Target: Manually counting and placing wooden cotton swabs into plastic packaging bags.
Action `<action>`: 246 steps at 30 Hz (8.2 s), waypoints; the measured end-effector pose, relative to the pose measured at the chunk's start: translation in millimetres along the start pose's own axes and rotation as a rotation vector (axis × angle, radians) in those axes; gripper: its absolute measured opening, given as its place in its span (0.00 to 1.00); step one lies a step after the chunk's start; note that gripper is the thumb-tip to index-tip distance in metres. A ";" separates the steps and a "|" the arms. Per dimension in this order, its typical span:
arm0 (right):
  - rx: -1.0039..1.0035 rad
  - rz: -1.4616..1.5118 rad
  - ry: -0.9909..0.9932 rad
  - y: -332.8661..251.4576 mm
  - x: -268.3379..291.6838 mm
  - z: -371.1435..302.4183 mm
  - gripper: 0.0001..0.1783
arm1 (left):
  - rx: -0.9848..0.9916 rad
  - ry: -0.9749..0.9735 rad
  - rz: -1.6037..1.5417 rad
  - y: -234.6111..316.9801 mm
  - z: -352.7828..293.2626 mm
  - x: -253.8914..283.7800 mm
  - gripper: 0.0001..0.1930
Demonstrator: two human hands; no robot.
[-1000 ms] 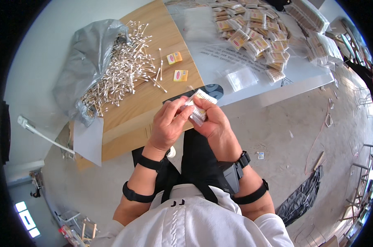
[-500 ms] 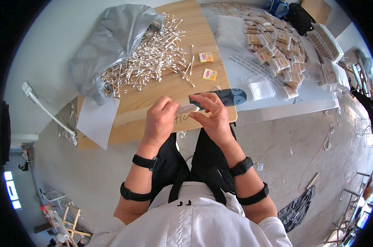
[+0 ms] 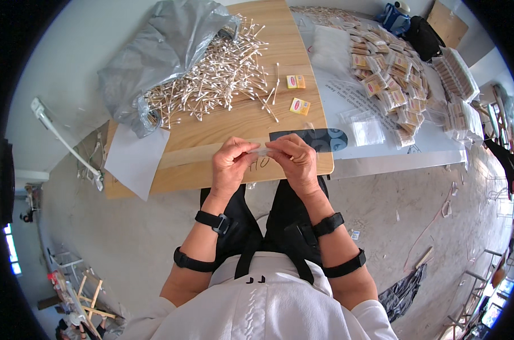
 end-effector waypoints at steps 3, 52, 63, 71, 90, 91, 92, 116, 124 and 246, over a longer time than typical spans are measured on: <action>0.041 -0.037 -0.014 1.1 -3.1 5.5 0.09 | -0.048 -0.001 -0.026 -8.1 1.2 2.5 0.10; -0.158 -0.032 -0.010 8.0 -16.5 17.2 0.04 | -0.254 0.094 0.443 12.9 12.7 -1.8 0.11; 0.218 -0.305 0.017 -24.9 -20.8 30.0 0.06 | -0.256 0.018 0.441 19.6 12.9 -7.9 0.07; 0.271 -0.414 0.058 -13.6 11.9 25.1 0.05 | -0.194 0.075 0.389 13.1 7.8 8.4 0.06; -0.345 0.283 -0.139 23.0 -22.1 13.7 0.06 | 0.781 0.271 -0.471 -29.5 -6.4 10.9 0.02; -0.399 0.287 -0.183 21.2 -23.0 13.6 0.05 | 0.783 0.273 -0.472 -28.8 -5.5 12.2 0.02; -0.401 0.286 -0.185 18.1 -20.8 15.1 0.05 | 0.834 0.246 -0.503 -29.8 -6.3 10.7 0.02; -0.341 0.261 -0.251 23.9 -26.6 16.9 0.05 | 0.806 0.209 -0.459 -37.2 8.2 3.8 0.02; -0.187 0.256 -0.079 15.6 -21.0 9.4 0.03 | 0.430 0.148 -0.346 -18.4 1.4 6.8 0.05; -0.450 -0.067 0.584 68.8 179.3 -8.3 0.03 | 0.072 -0.119 0.556 -24.1 21.0 -10.5 0.04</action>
Point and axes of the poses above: each hand's wrist, its own z-axis towards the middle knuckle, its own x-axis out of the back of the hand, y = z × x, the point moved 6 cm from there along z, towards the middle knuckle, and after that the axes turned 11 degrees about -z, right-handed, at the moved point
